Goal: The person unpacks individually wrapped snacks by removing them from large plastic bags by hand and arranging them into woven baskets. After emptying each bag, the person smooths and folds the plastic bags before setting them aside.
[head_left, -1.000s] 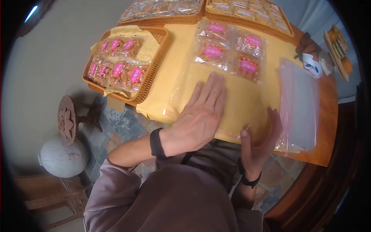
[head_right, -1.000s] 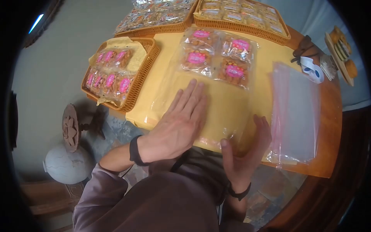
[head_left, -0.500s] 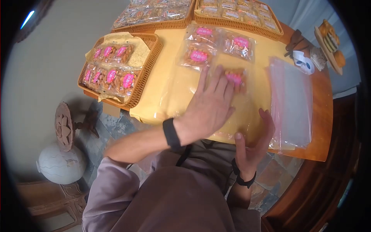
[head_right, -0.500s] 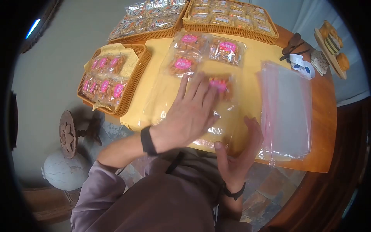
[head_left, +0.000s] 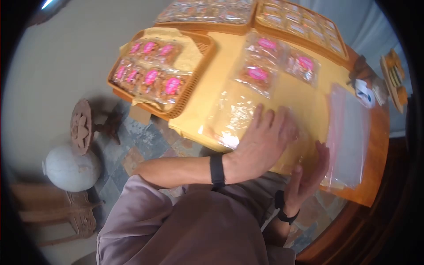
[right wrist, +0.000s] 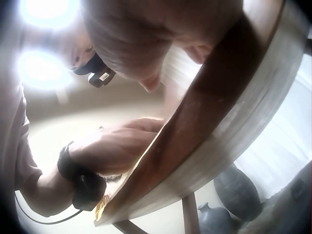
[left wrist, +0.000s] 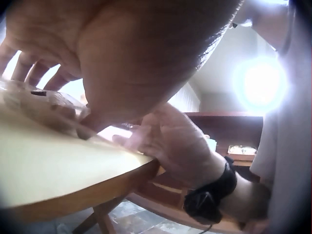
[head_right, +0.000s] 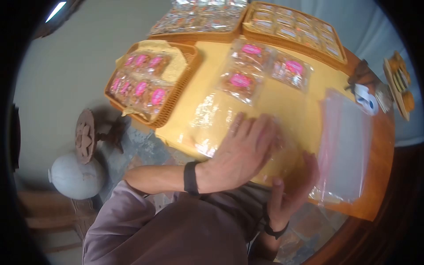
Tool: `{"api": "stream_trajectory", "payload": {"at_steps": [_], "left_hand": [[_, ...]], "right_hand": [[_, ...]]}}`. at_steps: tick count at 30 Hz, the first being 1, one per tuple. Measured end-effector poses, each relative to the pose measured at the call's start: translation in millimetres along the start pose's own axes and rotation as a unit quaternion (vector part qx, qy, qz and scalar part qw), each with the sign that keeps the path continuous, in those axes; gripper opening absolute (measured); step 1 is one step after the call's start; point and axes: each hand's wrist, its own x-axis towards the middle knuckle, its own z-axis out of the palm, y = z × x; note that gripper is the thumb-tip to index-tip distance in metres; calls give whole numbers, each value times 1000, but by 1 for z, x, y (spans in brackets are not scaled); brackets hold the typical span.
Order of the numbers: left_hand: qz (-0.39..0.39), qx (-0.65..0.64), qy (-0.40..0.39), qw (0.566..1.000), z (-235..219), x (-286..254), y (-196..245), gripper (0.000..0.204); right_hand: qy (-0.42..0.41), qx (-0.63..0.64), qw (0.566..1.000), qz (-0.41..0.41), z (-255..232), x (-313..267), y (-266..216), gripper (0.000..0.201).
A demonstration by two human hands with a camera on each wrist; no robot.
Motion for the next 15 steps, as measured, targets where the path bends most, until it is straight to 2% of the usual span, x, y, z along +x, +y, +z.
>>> {"api": "stream_trajectory", "payload": {"at_steps": [2, 3, 5, 6, 8, 10, 12, 14, 15], "left_hand": [[1, 13, -5, 1000, -8, -11, -4, 54], [7, -28, -18, 999, -16, -16, -5, 50], [14, -129, -13, 991, -37, -28, -6, 45], [12, -124, -14, 992, -53, -33, -10, 45], [18, -279, -206, 938, -89, -43, -17, 48], [37, -381, -289, 878, -125, -45, -33, 52], [66, -403, -286, 867, -158, -44, -52, 57], [25, -415, -246, 875, -182, -34, -77, 60], [-44, -414, -195, 888, -185, -30, -88, 61]], "right_hand": [[21, 41, 999, 11, 3, 1, -3, 73], [0, -20, 1000, -14, -3, 1, 1, 73], [4, -16, 1000, -26, 0, 2, -2, 69], [13, -22, 999, -34, 1, 2, -2, 66], [18, -13, 999, -41, 2, 2, 1, 66], [15, -21, 999, -40, 1, 2, 1, 66], [21, -14, 999, -35, 3, 2, -1, 65], [30, -8, 999, -31, 4, 2, -2, 65], [30, -18, 999, -30, 4, 2, -2, 64]]}}
